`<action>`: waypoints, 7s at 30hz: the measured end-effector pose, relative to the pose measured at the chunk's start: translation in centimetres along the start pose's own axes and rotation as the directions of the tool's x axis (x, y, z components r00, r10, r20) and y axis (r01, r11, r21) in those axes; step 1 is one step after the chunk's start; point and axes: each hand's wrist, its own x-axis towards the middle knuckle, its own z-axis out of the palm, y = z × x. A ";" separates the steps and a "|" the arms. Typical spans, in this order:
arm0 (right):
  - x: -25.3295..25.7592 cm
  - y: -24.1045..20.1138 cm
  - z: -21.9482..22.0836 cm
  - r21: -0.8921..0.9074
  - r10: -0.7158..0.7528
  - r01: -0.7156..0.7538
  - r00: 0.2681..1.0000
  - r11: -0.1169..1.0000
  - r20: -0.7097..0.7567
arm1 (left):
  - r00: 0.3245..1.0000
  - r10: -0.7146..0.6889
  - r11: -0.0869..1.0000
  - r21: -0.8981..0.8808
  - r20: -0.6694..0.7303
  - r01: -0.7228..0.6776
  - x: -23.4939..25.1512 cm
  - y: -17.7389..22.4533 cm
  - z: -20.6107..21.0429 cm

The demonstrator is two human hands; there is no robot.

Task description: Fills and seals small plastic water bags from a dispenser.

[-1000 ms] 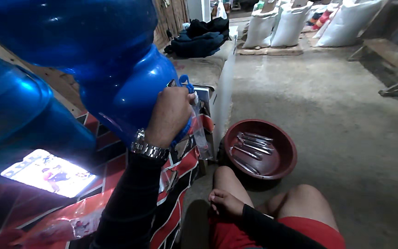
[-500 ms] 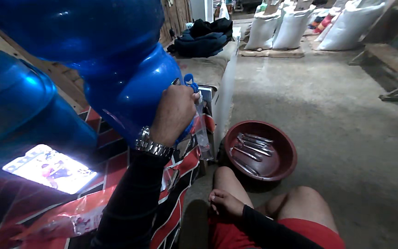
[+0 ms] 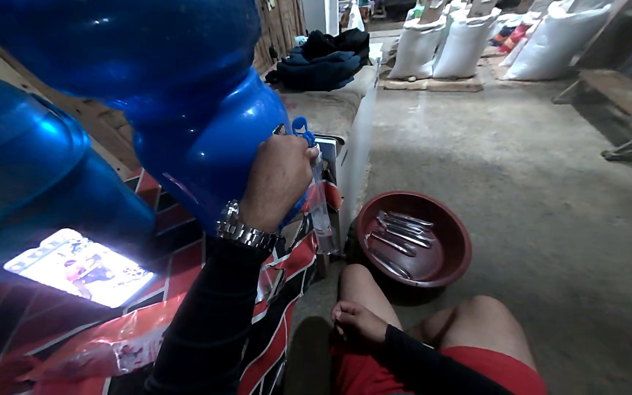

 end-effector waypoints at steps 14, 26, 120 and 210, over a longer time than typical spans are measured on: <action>0.1 0.3 -0.6 -0.001 0.003 -0.003 0.998 1.000 0.057 | 1.000 -0.025 1.000 0.006 0.010 0.025 0.0 0.3 -0.1; -0.1 -0.3 -0.2 -0.298 -0.005 -0.002 1.000 0.955 -0.025 | 1.000 -0.016 1.000 0.026 0.016 0.016 0.0 0.3 -0.1; -0.2 -1.0 0.7 -0.289 0.003 -0.013 0.999 0.957 -0.032 | 0.999 -0.003 0.999 -0.046 -0.033 0.002 -2.0 0.5 -0.1; -0.2 -1.1 0.6 -0.106 0.083 -0.094 0.991 0.990 -0.104 | 0.999 -0.002 1.000 -0.019 -0.055 0.001 -1.2 0.5 0.0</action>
